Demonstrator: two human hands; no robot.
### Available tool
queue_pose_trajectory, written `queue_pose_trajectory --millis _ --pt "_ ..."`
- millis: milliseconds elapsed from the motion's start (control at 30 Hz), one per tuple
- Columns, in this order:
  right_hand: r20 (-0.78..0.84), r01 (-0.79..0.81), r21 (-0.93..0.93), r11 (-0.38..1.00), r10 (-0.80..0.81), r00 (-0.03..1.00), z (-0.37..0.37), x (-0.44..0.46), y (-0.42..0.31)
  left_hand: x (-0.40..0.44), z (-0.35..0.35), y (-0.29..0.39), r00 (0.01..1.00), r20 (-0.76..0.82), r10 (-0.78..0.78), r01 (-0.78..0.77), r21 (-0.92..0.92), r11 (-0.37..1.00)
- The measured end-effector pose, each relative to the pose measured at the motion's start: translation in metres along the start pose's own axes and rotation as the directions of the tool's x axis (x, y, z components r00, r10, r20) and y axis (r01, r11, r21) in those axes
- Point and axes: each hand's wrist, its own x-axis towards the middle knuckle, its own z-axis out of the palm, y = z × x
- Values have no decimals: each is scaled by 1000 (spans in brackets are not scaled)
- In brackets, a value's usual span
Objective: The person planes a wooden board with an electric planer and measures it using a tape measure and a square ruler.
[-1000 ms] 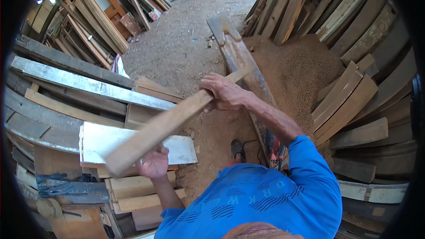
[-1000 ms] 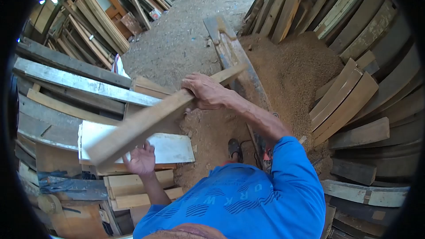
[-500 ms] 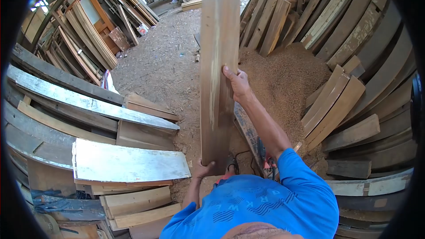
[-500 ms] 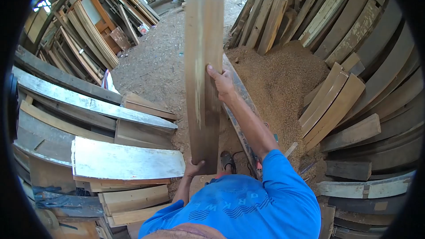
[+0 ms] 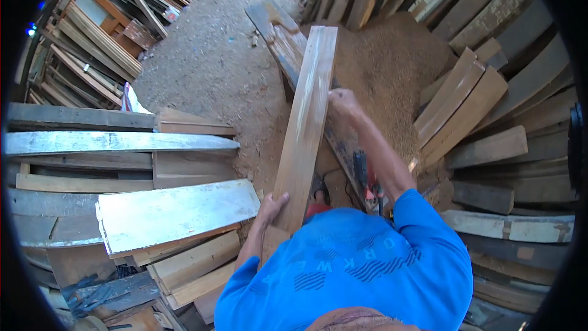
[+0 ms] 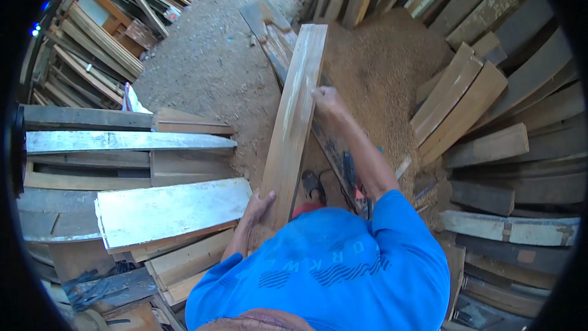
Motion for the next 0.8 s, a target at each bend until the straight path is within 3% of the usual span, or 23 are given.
queue_pose_trajectory --millis 67,100,133,167,233,300,367,433,600,633,733,800 --pt "-16 91 -81 992 -93 996 -35 -30 -13 27 8 15 999 45 -11 7 86 996" --pt "-15 104 -112 988 -106 994 -58 -48 -10 63 12 -15 999 -35 -5 14 246 969" --pt "-82 151 -213 965 -172 982 -81 -66 -3 82 19 -27 999 24 -39 36 113 993" --pt "-141 190 -317 929 -244 959 -104 -85 8 104 27 -36 999 5 -36 35 119 992" --pt "-297 50 -492 869 -222 929 -144 -133 38 125 49 -39 1000 -9 -4 5 126 992" --pt "-376 -242 -543 804 25 926 -181 -181 91 146 71 -29 997 -18 79 -77 59 995" --pt "-354 -441 -691 573 264 897 -199 -241 135 162 90 -29 993 -22 116 -116 -30 993" --pt "-264 -454 -744 491 408 874 -199 -297 171 163 101 -19 994 3 113 -112 -71 991" --pt "-177 -482 -763 430 578 796 -146 -386 223 153 106 -15 991 -72 114 -115 -13 993" --pt "-239 -522 -743 419 563 791 -134 -394 220 152 103 -18 989 -91 116 -116 8 993" --pt "-391 -629 -653 422 523 757 -114 -399 225 147 93 -18 948 -130 292 -253 254 933" --pt "-360 -613 -664 428 536 764 -122 -397 228 135 89 -14 904 -141 404 -305 450 839"
